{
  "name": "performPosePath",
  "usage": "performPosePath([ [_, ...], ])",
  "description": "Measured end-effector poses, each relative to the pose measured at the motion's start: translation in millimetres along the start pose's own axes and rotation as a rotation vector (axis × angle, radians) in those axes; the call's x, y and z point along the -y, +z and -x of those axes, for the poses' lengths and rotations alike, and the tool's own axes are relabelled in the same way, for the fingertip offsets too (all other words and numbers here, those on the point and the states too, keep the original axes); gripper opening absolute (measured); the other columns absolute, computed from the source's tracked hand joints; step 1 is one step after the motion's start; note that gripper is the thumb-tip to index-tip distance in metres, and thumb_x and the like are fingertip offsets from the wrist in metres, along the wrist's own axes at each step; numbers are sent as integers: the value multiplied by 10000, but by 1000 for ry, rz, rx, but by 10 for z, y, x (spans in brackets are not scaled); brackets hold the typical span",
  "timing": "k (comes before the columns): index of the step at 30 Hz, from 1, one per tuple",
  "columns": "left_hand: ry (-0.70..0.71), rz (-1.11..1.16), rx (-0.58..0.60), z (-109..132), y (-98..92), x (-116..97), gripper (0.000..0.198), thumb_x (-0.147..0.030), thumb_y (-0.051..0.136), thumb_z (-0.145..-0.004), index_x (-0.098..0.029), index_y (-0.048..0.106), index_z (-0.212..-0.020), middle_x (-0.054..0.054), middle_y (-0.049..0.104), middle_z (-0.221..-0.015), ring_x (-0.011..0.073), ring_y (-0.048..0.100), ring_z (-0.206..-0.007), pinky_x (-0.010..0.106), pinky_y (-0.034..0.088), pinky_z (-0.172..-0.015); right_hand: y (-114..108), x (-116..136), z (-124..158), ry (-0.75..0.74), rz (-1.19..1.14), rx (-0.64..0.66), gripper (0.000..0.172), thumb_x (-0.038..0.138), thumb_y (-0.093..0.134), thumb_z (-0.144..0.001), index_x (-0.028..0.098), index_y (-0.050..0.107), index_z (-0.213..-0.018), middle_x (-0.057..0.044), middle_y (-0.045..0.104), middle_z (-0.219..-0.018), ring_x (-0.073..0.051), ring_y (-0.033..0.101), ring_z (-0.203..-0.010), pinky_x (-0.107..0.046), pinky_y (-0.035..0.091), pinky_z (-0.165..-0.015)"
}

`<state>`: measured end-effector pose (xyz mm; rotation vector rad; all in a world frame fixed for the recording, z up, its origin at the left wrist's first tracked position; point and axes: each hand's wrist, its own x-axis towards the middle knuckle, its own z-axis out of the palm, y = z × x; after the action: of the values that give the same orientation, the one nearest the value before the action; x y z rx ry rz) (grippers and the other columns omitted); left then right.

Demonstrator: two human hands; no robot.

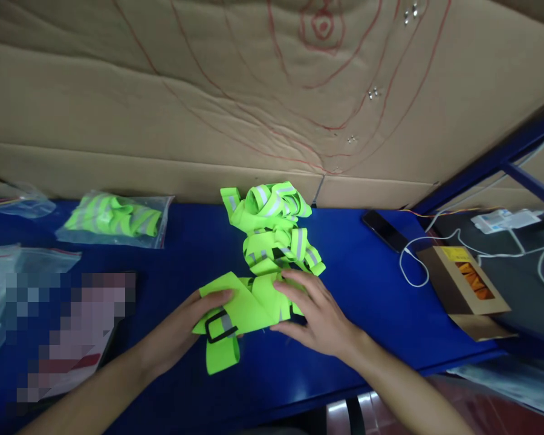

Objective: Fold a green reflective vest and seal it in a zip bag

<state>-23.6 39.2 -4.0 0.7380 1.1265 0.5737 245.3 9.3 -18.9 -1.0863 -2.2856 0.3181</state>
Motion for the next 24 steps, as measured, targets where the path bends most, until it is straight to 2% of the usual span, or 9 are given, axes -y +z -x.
performPosePath([
  [3, -26, 64, 41, -12, 26, -8, 675, -722, 709, -783, -184, 700, -1191, 91, 761, -1200, 317, 672, -1219, 405, 550, -1011, -27, 9, -11, 63, -128, 14, 686, 502, 756, -901, 293, 495, -1500, -132, 613, -1398, -298, 619, -1298, -422, 551, -1058],
  [7, 140, 100, 130, -25, 8, 8, 709, -778, 572, -868, -242, 626, -1329, 91, 702, -1350, 314, 633, -1293, 458, 495, -1114, -43, 33, -32, 225, -368, 8, 462, 414, 779, -898, 252, 632, -1305, -74, 726, -1151, -229, 718, -1019, -330, 591, -876],
  [10, 294, 72, 179, -8, -38, 20, 687, -760, 476, -934, -251, 575, -1385, 111, 645, -1430, 320, 571, -1373, 486, 459, -1157, -38, 47, -42, 472, -583, 58, 293, 426, 723, -935, 224, 698, -1145, -24, 722, -928, -165, 676, -783, -271, 556, -710],
  [13, 438, 6, 239, 15, -70, 50, 750, -680, 675, -869, -281, 477, -1472, 122, 581, -1494, 327, 559, -1383, 460, 494, -1127, -36, 55, -64, 715, -843, 119, 335, 522, 706, -924, 198, 730, -1006, -24, 704, -863, -157, 643, -733, -268, 543, -665],
  [15, 494, -44, 254, 27, -80, 79, 974, -540, 826, -803, -366, 269, -1583, 116, 539, -1528, 316, 581, -1362, 450, 524, -1098, -46, 69, -86, 839, -1039, 190, 391, 573, 720, -891, 187, 735, -949, -25, 691, -803, -152, 630, -659, -264, 532, -589],
  [17, 531, -91, 251, 38, -90, 101, 1148, -455, 868, -782, -433, 83, -1620, 122, 487, -1567, 321, 587, -1360, 471, 537, -1088, -62, 86, -107, 948, -1226, 282, 422, 596, 742, -856, 183, 737, -945, -15, 674, -734, -136, 596, -549, -245, 490, -482],
  [19, 583, -175, 250, 46, -105, 107, 1207, -436, 895, -749, -456, 64, -1624, 129, 396, -1631, 353, 548, -1399, 494, 537, -1093, -74, 92, -116, 1037, -1354, 304, 412, 571, 769, -833, 190, 738, -985, -14, 694, -755, -134, 610, -547, -237, 498, -487],
  [22, 679, -375, 234, 58, -131, 78, 1266, -410, 957, -654, -456, 143, -1622, 118, 255, -1699, 403, 431, -1482, 531, 507, -1130, -76, 61, -109, 1138, -1420, 206, 363, 507, 795, -820, 197, 742, -1003, -33, 748, -886, -166, 701, -744, -260, 567, -669],
  [24, 730, -504, 237, 67, -145, 40, 1191, -402, 967, -636, -445, 260, -1593, 111, 230, -1702, 410, 376, -1511, 553, 473, -1157, -76, 28, -100, 1169, -1419, 160, 357, 490, 804, -811, 197, 747, -1005, -37, 758, -911, -183, 717, -813, -270, 567, -715],
])
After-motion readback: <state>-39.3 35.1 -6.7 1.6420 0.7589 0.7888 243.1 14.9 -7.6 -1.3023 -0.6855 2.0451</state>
